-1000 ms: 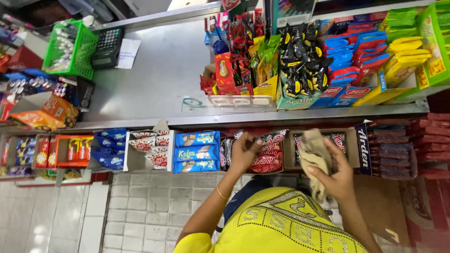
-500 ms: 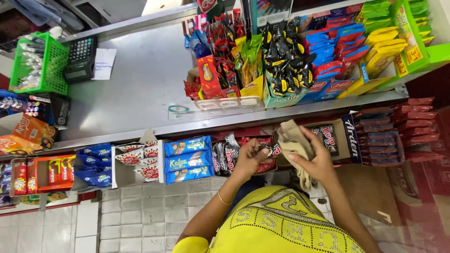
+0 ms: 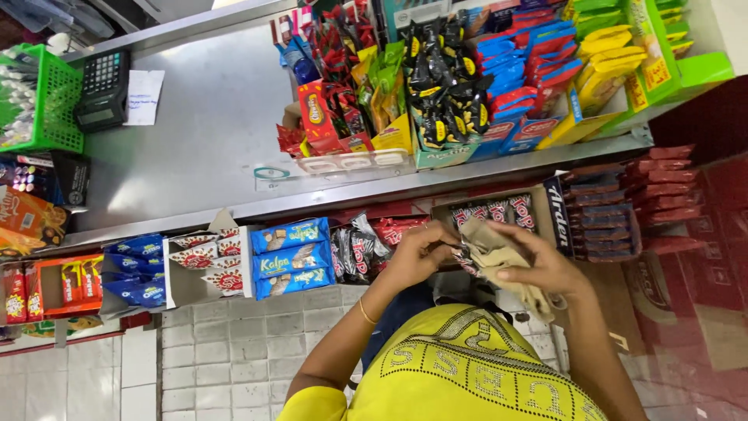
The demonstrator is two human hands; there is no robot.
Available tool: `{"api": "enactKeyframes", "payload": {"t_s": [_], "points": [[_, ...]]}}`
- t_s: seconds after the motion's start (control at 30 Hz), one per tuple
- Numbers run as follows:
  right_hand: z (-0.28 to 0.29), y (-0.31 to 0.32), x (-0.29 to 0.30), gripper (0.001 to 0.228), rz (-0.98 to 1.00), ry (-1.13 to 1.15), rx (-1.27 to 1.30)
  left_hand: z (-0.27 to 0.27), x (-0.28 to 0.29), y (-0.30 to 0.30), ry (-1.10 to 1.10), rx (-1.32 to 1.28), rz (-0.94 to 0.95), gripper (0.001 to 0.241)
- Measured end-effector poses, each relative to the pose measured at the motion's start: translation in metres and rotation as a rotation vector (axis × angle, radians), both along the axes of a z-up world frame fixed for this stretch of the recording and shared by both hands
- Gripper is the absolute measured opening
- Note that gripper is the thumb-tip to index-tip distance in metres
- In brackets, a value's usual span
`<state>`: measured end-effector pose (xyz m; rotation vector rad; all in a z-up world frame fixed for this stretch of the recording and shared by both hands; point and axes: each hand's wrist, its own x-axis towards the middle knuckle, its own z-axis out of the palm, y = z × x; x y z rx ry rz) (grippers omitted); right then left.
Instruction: The recorder is cleaning and organizing snack bars and chocolate boxes on a checkout counter shelf using a cloth.
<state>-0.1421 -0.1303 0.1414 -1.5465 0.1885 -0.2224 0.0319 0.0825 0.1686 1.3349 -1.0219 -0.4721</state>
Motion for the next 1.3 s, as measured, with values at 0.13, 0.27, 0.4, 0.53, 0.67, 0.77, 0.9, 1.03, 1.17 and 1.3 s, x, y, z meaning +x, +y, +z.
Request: {"api": "enactKeyframes", "payload": {"t_s": [0.13,0.27,0.4,0.53,0.67,0.77,0.9,1.03,1.17,1.3], "points": [[-0.012,-0.007,-0.017,0.088,0.001,0.151,-0.051,0.013,0.005,-0.014,-0.065,-0.009,0.066,0.009],[-0.004,-0.013,-0.044,0.097,-0.216,0.173,-0.238,0.026,0.026,-0.022,-0.330,0.216,0.096,0.015],[0.026,-0.009,-0.065,0.099,-0.317,0.132,-0.143,0.007,0.026,-0.051,-0.544,0.389,0.026,0.009],[0.023,-0.008,-0.069,0.097,-0.328,0.116,-0.168,-0.032,0.014,-0.079,-0.943,0.733,-0.149,0.027],[0.021,0.001,-0.071,0.094,-0.303,0.116,-0.200,-0.096,0.030,-0.098,-1.020,0.827,-0.195,0.016],[-0.001,-0.002,-0.078,0.095,-0.282,0.092,-0.182,-0.159,0.038,-0.107,-1.059,0.897,-0.148,0.010],[-0.005,0.000,-0.086,0.094,-0.278,0.091,-0.169,-0.164,0.011,-0.110,-1.231,0.956,0.072,0.014],[-0.007,-0.003,-0.091,0.093,-0.327,0.120,-0.207,-0.144,0.010,-0.105,-1.204,1.081,0.058,0.017],[-0.011,-0.003,-0.094,0.091,-0.336,0.131,-0.238,-0.106,-0.003,-0.099,-1.242,1.070,0.181,0.025],[0.003,0.003,-0.082,0.091,-0.325,0.120,-0.228,-0.082,-0.016,-0.081,-1.308,0.981,0.123,0.026]]}}
